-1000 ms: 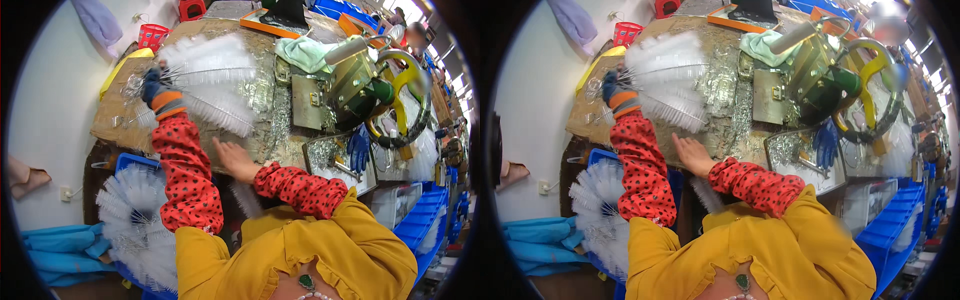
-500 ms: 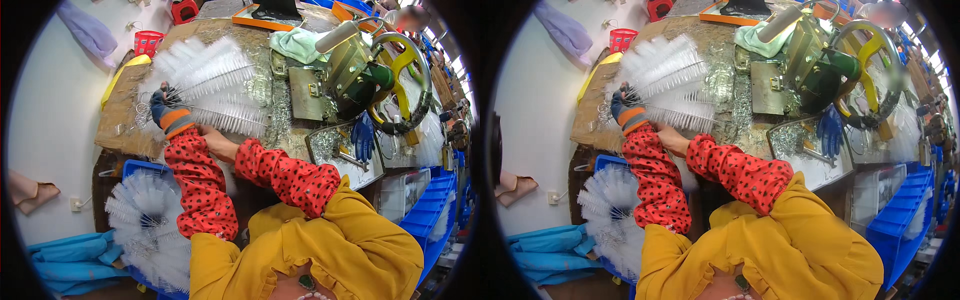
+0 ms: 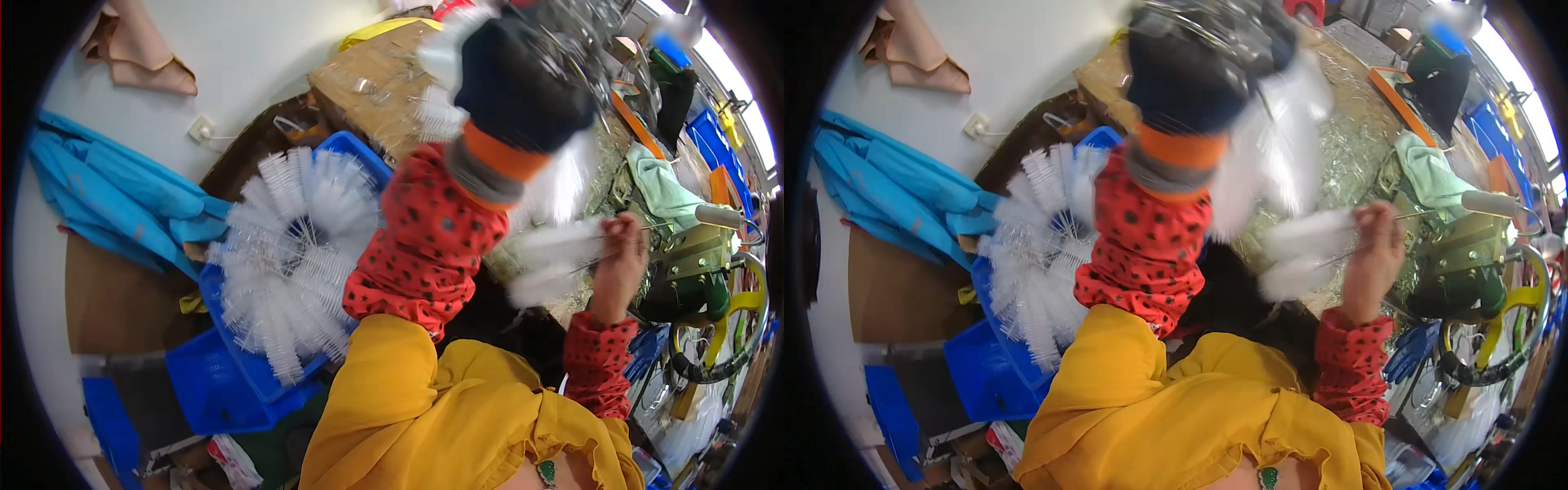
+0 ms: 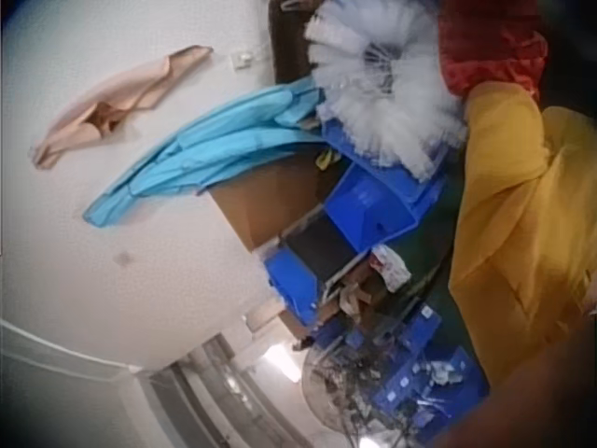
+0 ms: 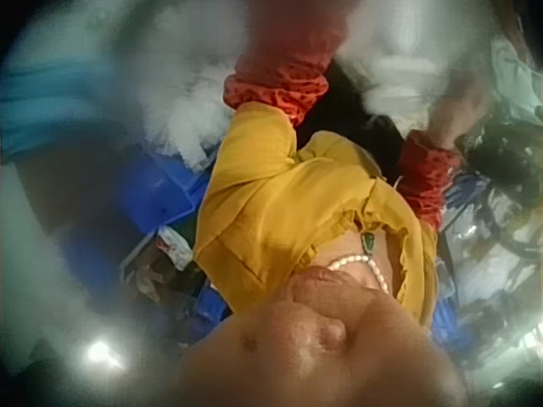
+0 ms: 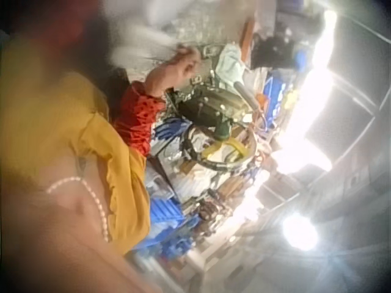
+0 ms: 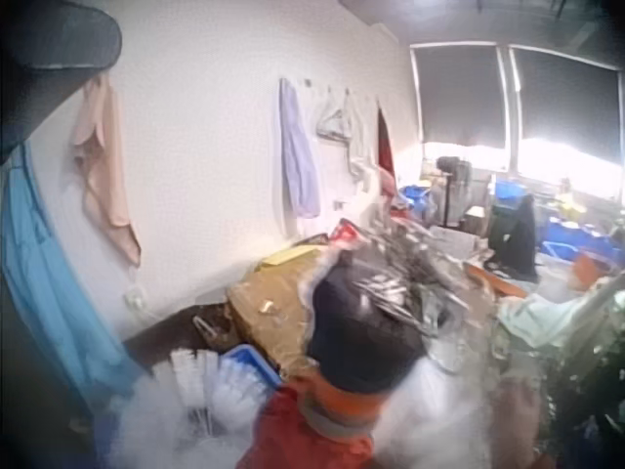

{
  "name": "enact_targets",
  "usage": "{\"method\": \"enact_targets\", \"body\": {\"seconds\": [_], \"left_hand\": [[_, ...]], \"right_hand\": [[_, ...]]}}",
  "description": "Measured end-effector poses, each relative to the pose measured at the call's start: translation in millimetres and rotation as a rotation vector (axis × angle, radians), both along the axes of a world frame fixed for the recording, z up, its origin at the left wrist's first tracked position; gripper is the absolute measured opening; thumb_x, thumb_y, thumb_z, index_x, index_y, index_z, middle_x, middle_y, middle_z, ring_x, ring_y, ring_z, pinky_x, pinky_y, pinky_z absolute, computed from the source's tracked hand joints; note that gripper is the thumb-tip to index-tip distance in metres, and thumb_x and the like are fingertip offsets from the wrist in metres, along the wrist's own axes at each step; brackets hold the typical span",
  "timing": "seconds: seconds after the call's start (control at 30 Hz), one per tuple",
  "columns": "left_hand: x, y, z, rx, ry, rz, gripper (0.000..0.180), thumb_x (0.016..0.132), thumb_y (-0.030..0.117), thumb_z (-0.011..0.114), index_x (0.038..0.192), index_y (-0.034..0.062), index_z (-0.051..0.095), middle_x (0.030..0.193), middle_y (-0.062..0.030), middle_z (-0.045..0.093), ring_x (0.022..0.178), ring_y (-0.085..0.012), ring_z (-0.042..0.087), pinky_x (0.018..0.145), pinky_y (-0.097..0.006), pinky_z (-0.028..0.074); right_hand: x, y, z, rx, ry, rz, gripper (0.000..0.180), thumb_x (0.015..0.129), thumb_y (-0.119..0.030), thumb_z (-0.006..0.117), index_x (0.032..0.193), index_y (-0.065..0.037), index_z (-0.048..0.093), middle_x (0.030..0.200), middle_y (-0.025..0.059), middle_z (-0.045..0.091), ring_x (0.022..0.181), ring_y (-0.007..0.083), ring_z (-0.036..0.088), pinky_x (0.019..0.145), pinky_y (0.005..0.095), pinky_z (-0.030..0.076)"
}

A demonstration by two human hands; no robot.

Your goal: Operating a manual mechanical wheel stamping or crimping device to manufacture wire bottle brushes.

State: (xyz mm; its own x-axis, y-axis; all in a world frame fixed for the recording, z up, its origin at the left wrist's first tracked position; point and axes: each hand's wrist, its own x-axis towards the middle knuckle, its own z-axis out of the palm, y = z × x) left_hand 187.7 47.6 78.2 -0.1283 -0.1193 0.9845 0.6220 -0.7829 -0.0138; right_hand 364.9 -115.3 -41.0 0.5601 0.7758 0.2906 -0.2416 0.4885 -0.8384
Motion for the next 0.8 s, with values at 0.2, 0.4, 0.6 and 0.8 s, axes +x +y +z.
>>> {"method": "enact_targets", "body": {"seconds": [0.2, 0.4, 0.6, 0.8], "left_hand": [[48.2, -84.6, -81.3, -1.065, 0.342, -0.658, 0.035, 0.076, 0.033, 0.066, 0.101, 0.0093, 0.064, 0.082, -0.0155, 0.066, 0.072, -0.0326, 0.063, 0.062, -0.042, 0.049], [89.2, -111.9, -100.0, -0.861, 0.107, -0.687, 0.042, 0.070, 0.027, 0.073, 0.106, 0.0135, 0.058, 0.090, -0.0119, 0.062, 0.079, -0.0338, 0.062, 0.067, -0.040, 0.050], [97.8, -118.5, -107.5, -0.726, -0.087, -0.747, 0.051, 0.068, 0.028, 0.073, 0.110, 0.0073, 0.053, 0.107, -0.0165, 0.052, 0.098, -0.0377, 0.055, 0.079, -0.041, 0.048], [93.7, -104.0, -98.1, -0.965, 0.269, -0.700, 0.052, 0.071, 0.036, 0.072, 0.112, 0.0080, 0.058, 0.119, -0.0183, 0.052, 0.096, -0.0323, 0.060, 0.077, -0.039, 0.050]], "right_hand": [[-11.4, 13.9, 22.0, -0.081, -0.046, 0.074, 0.041, 0.100, -0.024, 0.042, 0.134, -0.001, 0.043, 0.134, 0.0122, 0.046, 0.124, 0.0197, 0.044, 0.102, 0.0331, 0.038], [-9.0, 6.5, 22.4, 0.060, -0.038, 0.377, 0.054, 0.096, -0.028, 0.046, 0.141, -0.001, 0.033, 0.134, 0.0113, 0.046, 0.118, 0.0186, 0.047, 0.101, 0.0311, 0.038], [16.5, 17.6, 11.9, -0.018, -0.098, 0.222, 0.049, 0.096, -0.020, 0.045, 0.140, 0.000, 0.036, 0.115, 0.0071, 0.054, 0.094, 0.0114, 0.054, 0.081, 0.0246, 0.048], [10.3, 14.3, 20.6, 0.085, -0.297, 0.208, 0.052, 0.095, -0.020, 0.043, 0.141, 0.002, 0.033, 0.135, 0.0113, 0.044, 0.111, 0.0179, 0.051, 0.094, 0.0286, 0.043]]}}
